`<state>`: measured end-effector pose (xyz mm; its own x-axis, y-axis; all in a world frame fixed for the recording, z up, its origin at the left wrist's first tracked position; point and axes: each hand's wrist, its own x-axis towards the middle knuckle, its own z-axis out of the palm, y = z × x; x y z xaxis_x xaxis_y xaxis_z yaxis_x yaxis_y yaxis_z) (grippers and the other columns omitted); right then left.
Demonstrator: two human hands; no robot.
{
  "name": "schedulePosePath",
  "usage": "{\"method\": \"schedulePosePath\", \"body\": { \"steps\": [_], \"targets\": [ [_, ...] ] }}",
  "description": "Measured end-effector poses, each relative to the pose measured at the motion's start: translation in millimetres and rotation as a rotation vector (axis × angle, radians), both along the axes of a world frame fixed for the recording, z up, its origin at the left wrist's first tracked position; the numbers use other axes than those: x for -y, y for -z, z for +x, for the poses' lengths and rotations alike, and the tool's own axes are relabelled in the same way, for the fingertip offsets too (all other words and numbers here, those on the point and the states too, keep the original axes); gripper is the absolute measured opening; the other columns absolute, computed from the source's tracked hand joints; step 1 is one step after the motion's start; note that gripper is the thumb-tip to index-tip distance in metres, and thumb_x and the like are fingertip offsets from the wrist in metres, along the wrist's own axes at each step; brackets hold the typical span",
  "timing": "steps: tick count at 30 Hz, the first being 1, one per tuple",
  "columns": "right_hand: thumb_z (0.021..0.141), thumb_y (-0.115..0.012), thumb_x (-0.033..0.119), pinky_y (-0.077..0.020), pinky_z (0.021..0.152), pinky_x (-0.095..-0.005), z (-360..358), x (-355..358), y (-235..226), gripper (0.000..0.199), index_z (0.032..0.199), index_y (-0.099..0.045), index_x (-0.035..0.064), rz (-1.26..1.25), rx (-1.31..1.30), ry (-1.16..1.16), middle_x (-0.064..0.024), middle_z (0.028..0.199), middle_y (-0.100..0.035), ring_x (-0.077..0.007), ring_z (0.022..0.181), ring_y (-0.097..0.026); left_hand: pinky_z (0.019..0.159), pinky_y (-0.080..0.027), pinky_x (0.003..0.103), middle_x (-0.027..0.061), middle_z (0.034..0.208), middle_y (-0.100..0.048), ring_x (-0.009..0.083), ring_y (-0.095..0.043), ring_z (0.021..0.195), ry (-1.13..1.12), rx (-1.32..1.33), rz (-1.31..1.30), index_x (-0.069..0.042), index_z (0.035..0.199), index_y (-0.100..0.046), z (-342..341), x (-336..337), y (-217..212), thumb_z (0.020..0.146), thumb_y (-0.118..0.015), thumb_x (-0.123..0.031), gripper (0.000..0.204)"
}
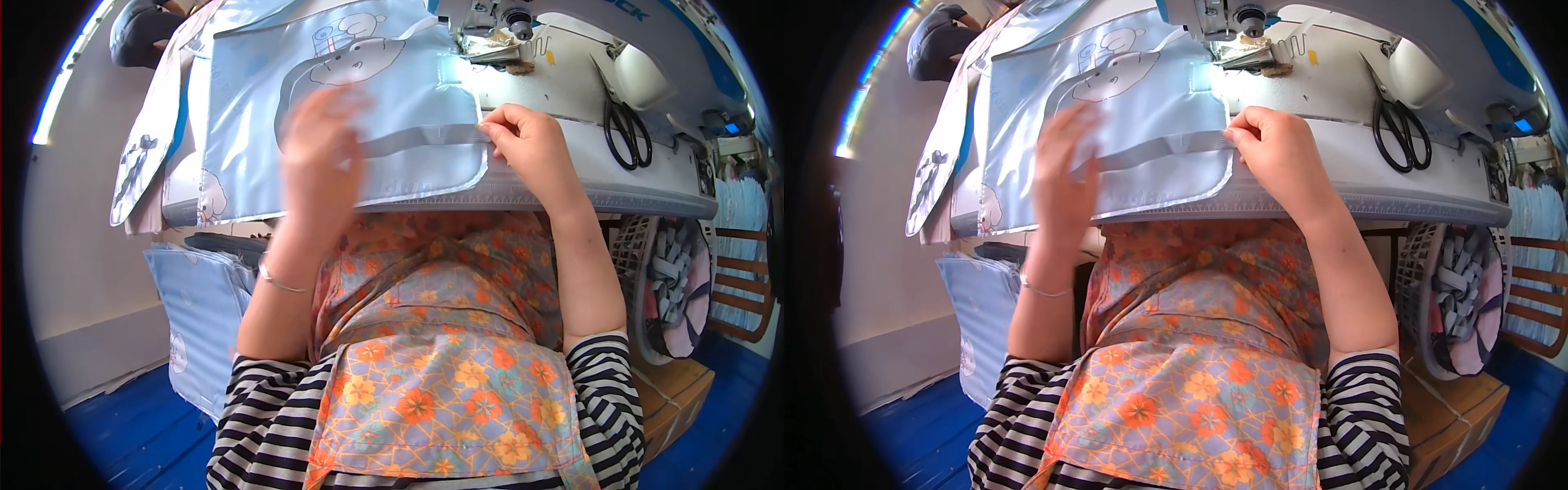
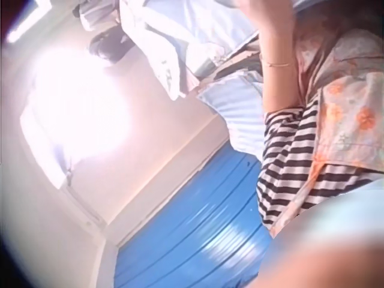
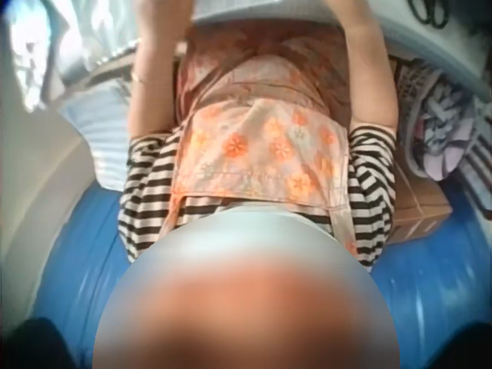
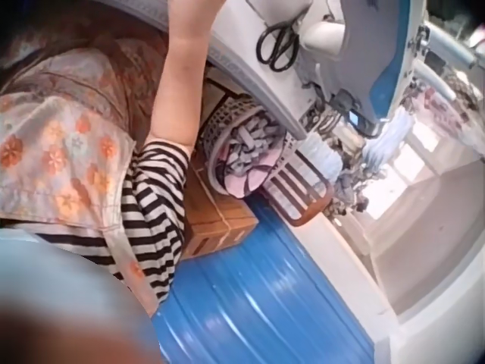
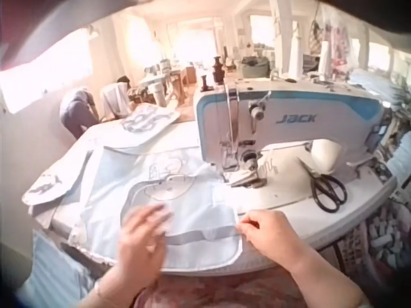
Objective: Sewing handles and straps onto fabric bags using an industrial sewing machine.
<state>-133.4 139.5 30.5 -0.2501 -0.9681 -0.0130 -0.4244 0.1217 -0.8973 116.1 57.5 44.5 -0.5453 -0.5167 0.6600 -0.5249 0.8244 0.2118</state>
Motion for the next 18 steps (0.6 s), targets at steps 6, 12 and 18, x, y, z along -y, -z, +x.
{"method": "schedulePosePath", "body": {
  "steps": [6, 12, 18],
  "targets": [
    [0.09, -0.068, 0.01, -0.047, 0.059, -0.0256, 5, 6, 3, 0.012, 0.085, -0.065, -0.0003, -0.074, -0.213, -0.001, -0.0055, 0.074, -0.063, -0.0085, 0.062, -0.057, 0.098, -0.047, 0.042, 0.0115, 0.127, -0.063, 0.0301, -0.059, 0.116, 0.294, 0.166, 0.169, -0.002, 0.118, -0.066, -56, -30, 19, 0.083, -0.066, -0.006, 0.036],
    [0.084, -0.066, 0.002, -0.0536, 0.074, -0.0349, 1, -1, 14, 0.01, 0.093, -0.068, -0.001, -0.462, -0.632, -0.112, -0.0109, 0.099, -0.069, -0.0241, 0.084, -0.066, 0.1, -0.046, 0.042, 0.0119, 0.128, -0.063, 0.0298, -0.059, 0.116, 0.284, 0.215, 0.149, 0.0, 0.12, -0.065, -56, -23, 25, 0.084, -0.064, -0.008, 0.037],
    [0.079, -0.06, -0.006, -0.0525, 0.091, -0.0388, -9, -1, 11, 0.028, 0.105, -0.07, -0.0017, -0.557, -0.759, -0.279, -0.0112, 0.111, -0.069, -0.0297, 0.103, -0.064, 0.105, -0.043, 0.042, 0.012, 0.133, -0.061, 0.0308, -0.055, 0.121, 0.299, 0.219, 0.218, 0.0, 0.124, -0.063, -56, -13, 24, 0.083, -0.063, -0.007, 0.042]
  ]
}}
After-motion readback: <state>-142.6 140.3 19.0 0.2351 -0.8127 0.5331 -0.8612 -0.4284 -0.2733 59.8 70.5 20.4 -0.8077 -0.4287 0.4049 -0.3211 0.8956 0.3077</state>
